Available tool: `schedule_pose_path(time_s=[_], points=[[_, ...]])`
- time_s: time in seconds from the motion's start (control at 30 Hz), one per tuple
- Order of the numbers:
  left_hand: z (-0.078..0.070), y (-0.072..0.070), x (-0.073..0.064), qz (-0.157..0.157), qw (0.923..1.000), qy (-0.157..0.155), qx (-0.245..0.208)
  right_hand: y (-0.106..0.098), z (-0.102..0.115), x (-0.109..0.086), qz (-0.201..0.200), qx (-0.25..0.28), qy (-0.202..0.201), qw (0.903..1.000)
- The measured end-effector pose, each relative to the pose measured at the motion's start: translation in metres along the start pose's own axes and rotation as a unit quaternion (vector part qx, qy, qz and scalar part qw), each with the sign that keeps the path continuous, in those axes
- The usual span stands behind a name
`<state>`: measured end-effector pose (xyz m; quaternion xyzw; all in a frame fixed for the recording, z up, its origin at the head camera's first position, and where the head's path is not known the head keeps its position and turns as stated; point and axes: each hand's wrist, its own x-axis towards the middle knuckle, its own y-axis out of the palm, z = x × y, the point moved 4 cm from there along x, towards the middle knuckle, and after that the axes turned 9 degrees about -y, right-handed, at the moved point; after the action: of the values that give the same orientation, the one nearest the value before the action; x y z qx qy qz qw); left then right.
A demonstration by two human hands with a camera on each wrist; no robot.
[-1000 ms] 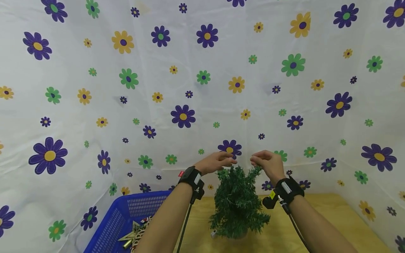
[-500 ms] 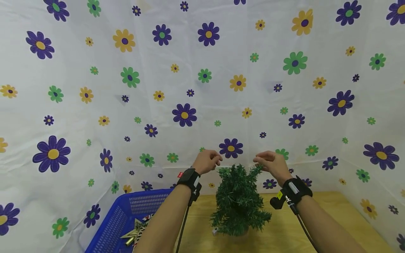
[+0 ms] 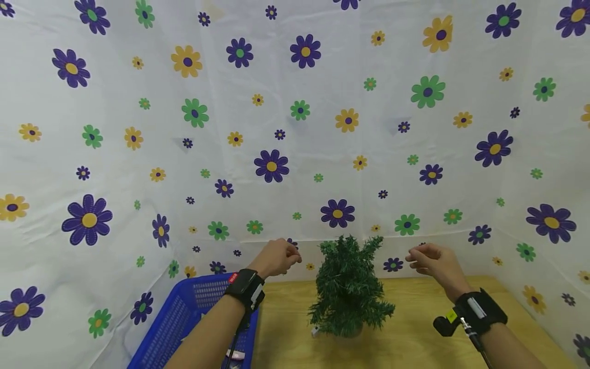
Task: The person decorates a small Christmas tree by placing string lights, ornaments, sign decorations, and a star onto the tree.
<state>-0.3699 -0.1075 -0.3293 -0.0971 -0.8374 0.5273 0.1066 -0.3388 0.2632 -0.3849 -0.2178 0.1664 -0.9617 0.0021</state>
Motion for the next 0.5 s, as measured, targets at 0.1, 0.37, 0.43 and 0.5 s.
schedule_pose_path(time_s=[0.1,0.37,0.43,0.5], points=[[-0.002,-0.002,-0.018,0.015,0.9998,0.013,-0.009,-0.005,0.001,-0.016,0.003,0.008,0.026,0.9996],[-0.017,0.001,-0.059,0.039,0.9966,0.046,-0.057,-0.002,0.011,-0.050,0.004,0.008,0.086,0.9962],[-0.021,0.003,-0.066,0.045,0.9952,0.047,-0.073,0.003,0.017,-0.056,0.008,0.014,0.089,0.9959],[-0.025,0.006,-0.073,0.054,0.9934,0.048,-0.089,0.008,0.025,-0.063,0.011,0.014,0.086,0.9961]])
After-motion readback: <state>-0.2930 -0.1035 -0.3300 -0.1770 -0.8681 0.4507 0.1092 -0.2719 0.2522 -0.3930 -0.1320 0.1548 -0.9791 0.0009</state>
